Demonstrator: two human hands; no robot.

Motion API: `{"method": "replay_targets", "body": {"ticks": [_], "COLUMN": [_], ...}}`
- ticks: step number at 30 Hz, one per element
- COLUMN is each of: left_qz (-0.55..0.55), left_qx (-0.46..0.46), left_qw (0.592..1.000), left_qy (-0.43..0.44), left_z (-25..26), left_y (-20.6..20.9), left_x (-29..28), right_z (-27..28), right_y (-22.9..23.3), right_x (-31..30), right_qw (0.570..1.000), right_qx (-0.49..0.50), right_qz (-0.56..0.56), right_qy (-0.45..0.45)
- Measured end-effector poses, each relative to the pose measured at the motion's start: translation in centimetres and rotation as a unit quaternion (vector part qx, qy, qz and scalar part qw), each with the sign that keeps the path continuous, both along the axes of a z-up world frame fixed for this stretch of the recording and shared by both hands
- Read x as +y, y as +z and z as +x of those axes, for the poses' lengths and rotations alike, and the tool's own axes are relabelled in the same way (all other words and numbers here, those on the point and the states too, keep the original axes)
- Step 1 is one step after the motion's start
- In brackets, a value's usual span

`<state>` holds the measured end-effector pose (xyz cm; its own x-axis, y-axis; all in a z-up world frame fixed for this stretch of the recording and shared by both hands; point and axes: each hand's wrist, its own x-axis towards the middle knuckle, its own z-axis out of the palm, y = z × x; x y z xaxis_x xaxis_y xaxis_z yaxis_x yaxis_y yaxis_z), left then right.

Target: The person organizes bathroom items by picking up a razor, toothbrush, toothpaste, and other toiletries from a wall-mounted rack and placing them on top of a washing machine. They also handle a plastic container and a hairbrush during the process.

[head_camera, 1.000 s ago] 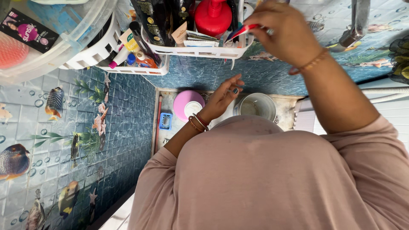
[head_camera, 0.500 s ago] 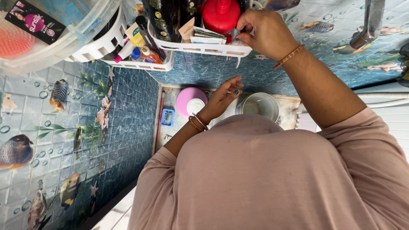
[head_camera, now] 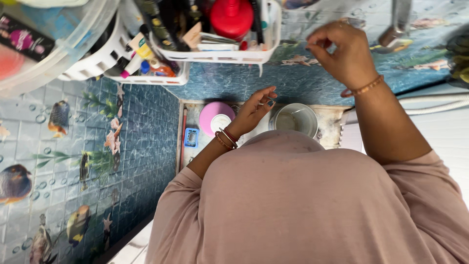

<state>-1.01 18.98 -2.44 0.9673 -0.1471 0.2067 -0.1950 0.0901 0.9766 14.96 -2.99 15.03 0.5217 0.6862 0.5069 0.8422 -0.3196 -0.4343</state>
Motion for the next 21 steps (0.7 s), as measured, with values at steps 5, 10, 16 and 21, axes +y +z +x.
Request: {"method": "replay_targets", "body": {"ticks": [5, 10, 16, 21], "left_qz": [-0.004, 0.036, 0.022, 0.037], "left_qx": [-0.018, -0.046, 0.078, 0.064], "left_qw": [0.998, 0.991, 0.973, 0.958], "left_qy": [-0.066, -0.121, -0.218, -0.276], "left_z": [1.9, 4.1, 6.4, 7.2], "left_y": [0.1, -0.1, 1.1, 0.7], "left_x": [-3.6, -9.8, -20.8, -29.7], "right_z": [-3.0, -6.7, -10.5, -13.5], "right_y": [-2.8, -6.5, -9.0, -12.1], "right_x": [-8.7, -20.9, -38.8, -54.6], "right_qw": [0.993, 0.965, 0.888, 0.816], "right_qx": [0.089, 0.138, 0.146, 0.095], "right_qz": [0.028, 0.013, 0.060, 0.143], "right_qy": [-0.066, -0.221, -0.432, -0.552]}}
